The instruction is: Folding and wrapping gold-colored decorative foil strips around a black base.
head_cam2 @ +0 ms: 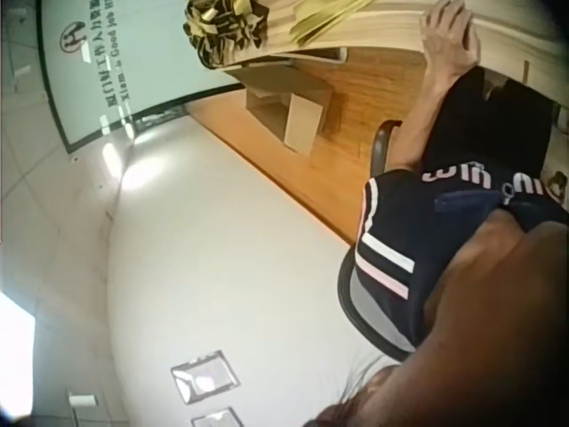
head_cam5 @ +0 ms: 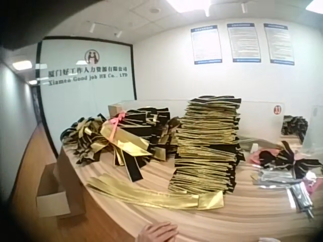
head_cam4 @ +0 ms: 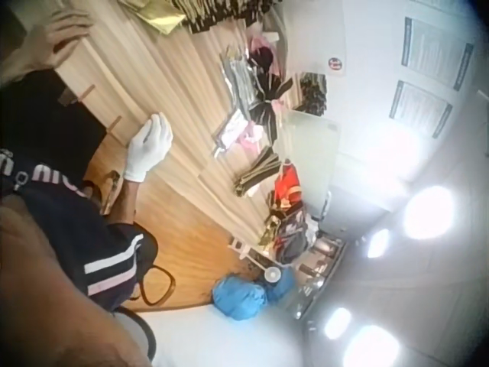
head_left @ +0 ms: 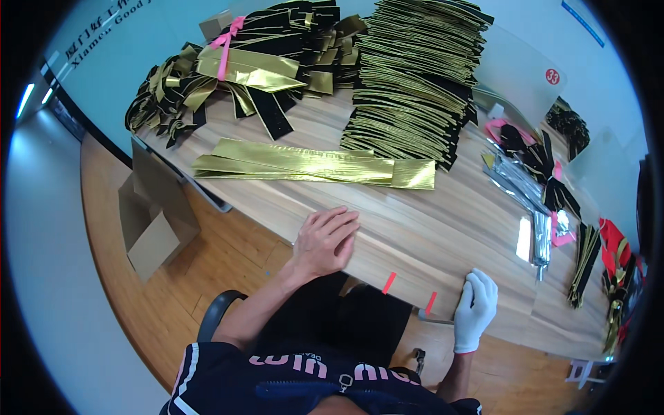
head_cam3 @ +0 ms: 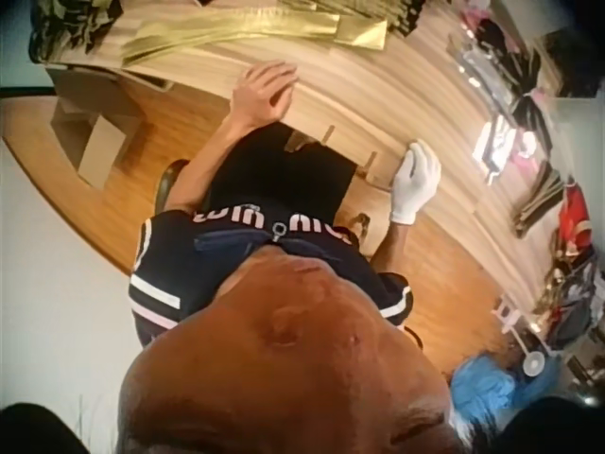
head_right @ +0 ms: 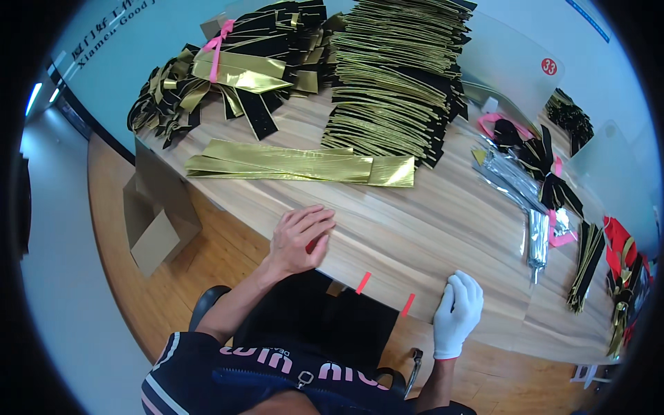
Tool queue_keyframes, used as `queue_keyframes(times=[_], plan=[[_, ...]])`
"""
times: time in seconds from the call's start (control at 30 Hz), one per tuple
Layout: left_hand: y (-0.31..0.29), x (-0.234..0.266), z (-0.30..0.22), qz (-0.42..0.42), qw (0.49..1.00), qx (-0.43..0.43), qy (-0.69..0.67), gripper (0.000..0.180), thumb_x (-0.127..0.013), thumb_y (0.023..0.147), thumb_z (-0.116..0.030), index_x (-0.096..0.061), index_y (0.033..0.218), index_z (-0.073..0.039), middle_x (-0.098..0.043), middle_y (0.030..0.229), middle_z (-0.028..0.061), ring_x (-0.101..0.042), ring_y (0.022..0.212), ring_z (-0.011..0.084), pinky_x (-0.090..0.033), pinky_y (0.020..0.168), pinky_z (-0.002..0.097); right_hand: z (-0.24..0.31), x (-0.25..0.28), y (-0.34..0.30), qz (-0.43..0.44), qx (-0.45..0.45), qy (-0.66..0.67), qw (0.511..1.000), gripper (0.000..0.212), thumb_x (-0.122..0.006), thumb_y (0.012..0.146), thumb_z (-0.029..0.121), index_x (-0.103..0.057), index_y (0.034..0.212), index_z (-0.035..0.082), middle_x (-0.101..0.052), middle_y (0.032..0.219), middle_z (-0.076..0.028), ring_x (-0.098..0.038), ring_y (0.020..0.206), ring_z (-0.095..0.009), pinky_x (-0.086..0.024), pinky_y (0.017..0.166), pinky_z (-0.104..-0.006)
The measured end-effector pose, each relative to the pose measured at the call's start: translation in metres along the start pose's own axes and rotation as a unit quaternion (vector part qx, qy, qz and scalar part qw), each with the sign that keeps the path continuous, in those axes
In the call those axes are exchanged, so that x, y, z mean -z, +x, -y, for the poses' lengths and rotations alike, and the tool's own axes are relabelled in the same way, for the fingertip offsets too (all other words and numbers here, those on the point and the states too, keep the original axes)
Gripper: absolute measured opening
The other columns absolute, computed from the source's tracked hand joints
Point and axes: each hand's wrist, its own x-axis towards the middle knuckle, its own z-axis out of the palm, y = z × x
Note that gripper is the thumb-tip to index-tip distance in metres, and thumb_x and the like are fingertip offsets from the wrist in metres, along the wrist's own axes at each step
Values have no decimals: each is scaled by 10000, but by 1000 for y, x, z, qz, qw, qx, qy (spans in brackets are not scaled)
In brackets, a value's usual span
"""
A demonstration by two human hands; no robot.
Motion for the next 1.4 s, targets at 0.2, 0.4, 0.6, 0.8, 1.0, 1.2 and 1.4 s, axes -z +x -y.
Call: queue_keyframes(times=[0.2,0.4,0.6,0.8,1.0,1.2,1.4], plan=[[2,2,1,8,1000,-12,-6,289,-732,844,-117,-777,1129,-104,-752,1281,20,-678,1239,241,-493,1001,403,0,-5,1,-35,4,-17,999,123,-703,925,-2,-734,1043,13,-749,1142,-142,-689,1090,-338,-536,960,-427],[27,20,5,112,990,38,-75,292,-734,872,-142,-758,1154,-70,-756,1227,89,-690,1174,302,-542,985,446,0,-8,-4,-65,-11,-30,997,119,-691,938,6,-739,1047,13,-753,1135,-130,-689,1093,-326,-541,965,-413],[58,18,13,134,991,-5,-8,298,-722,902,-136,-743,1189,-57,-749,1230,109,-688,1156,316,-547,983,461,0,-7,-5,-49,-30,-27,998,135,-670,958,-7,-738,1074,-22,-749,1142,-167,-695,1098,-324,-543,976,-394],[103,-13,29,75,995,-30,60,357,-735,877,-114,-716,1229,-54,-729,1227,122,-671,1162,333,-513,1010,463,-2,-8,-1,-67,-30,-18,997,136,-667,952,-14,-735,1069,-27,-751,1138,-168,-696,1098,-317,-540,980,-393],[105,-40,47,122,985,-29,117,253,-715,876,-92,-744,1121,-35,-752,1085,139,-722,1023,339,-583,840,446,2,-4,-4,-58,-34,-15,998,121,-665,944,-23,-728,1047,-36,-752,1126,-169,-695,1095,-323,-537,978,-393],[102,-13,34,-34,995,-73,64,199,-702,893,-33,-764,1082,-41,-774,982,132,-744,855,340,-595,758,426,0,-5,-8,-55,-32,-12,998,131,-668,930,-28,-726,1045,-7,-747,1119,-149,-688,1081,-329,-534,965,-405],[48,44,-48,-128,967,-221,-15,314,-695,814,-72,-760,1120,-39,-777,1043,86,-757,899,234,-589,713,369,51,11,-17,-85,-22,61,994,258,-627,1034,75,-689,1241,-67,-746,1177,-171,-694,1116,-289,-531,1009,-377]])
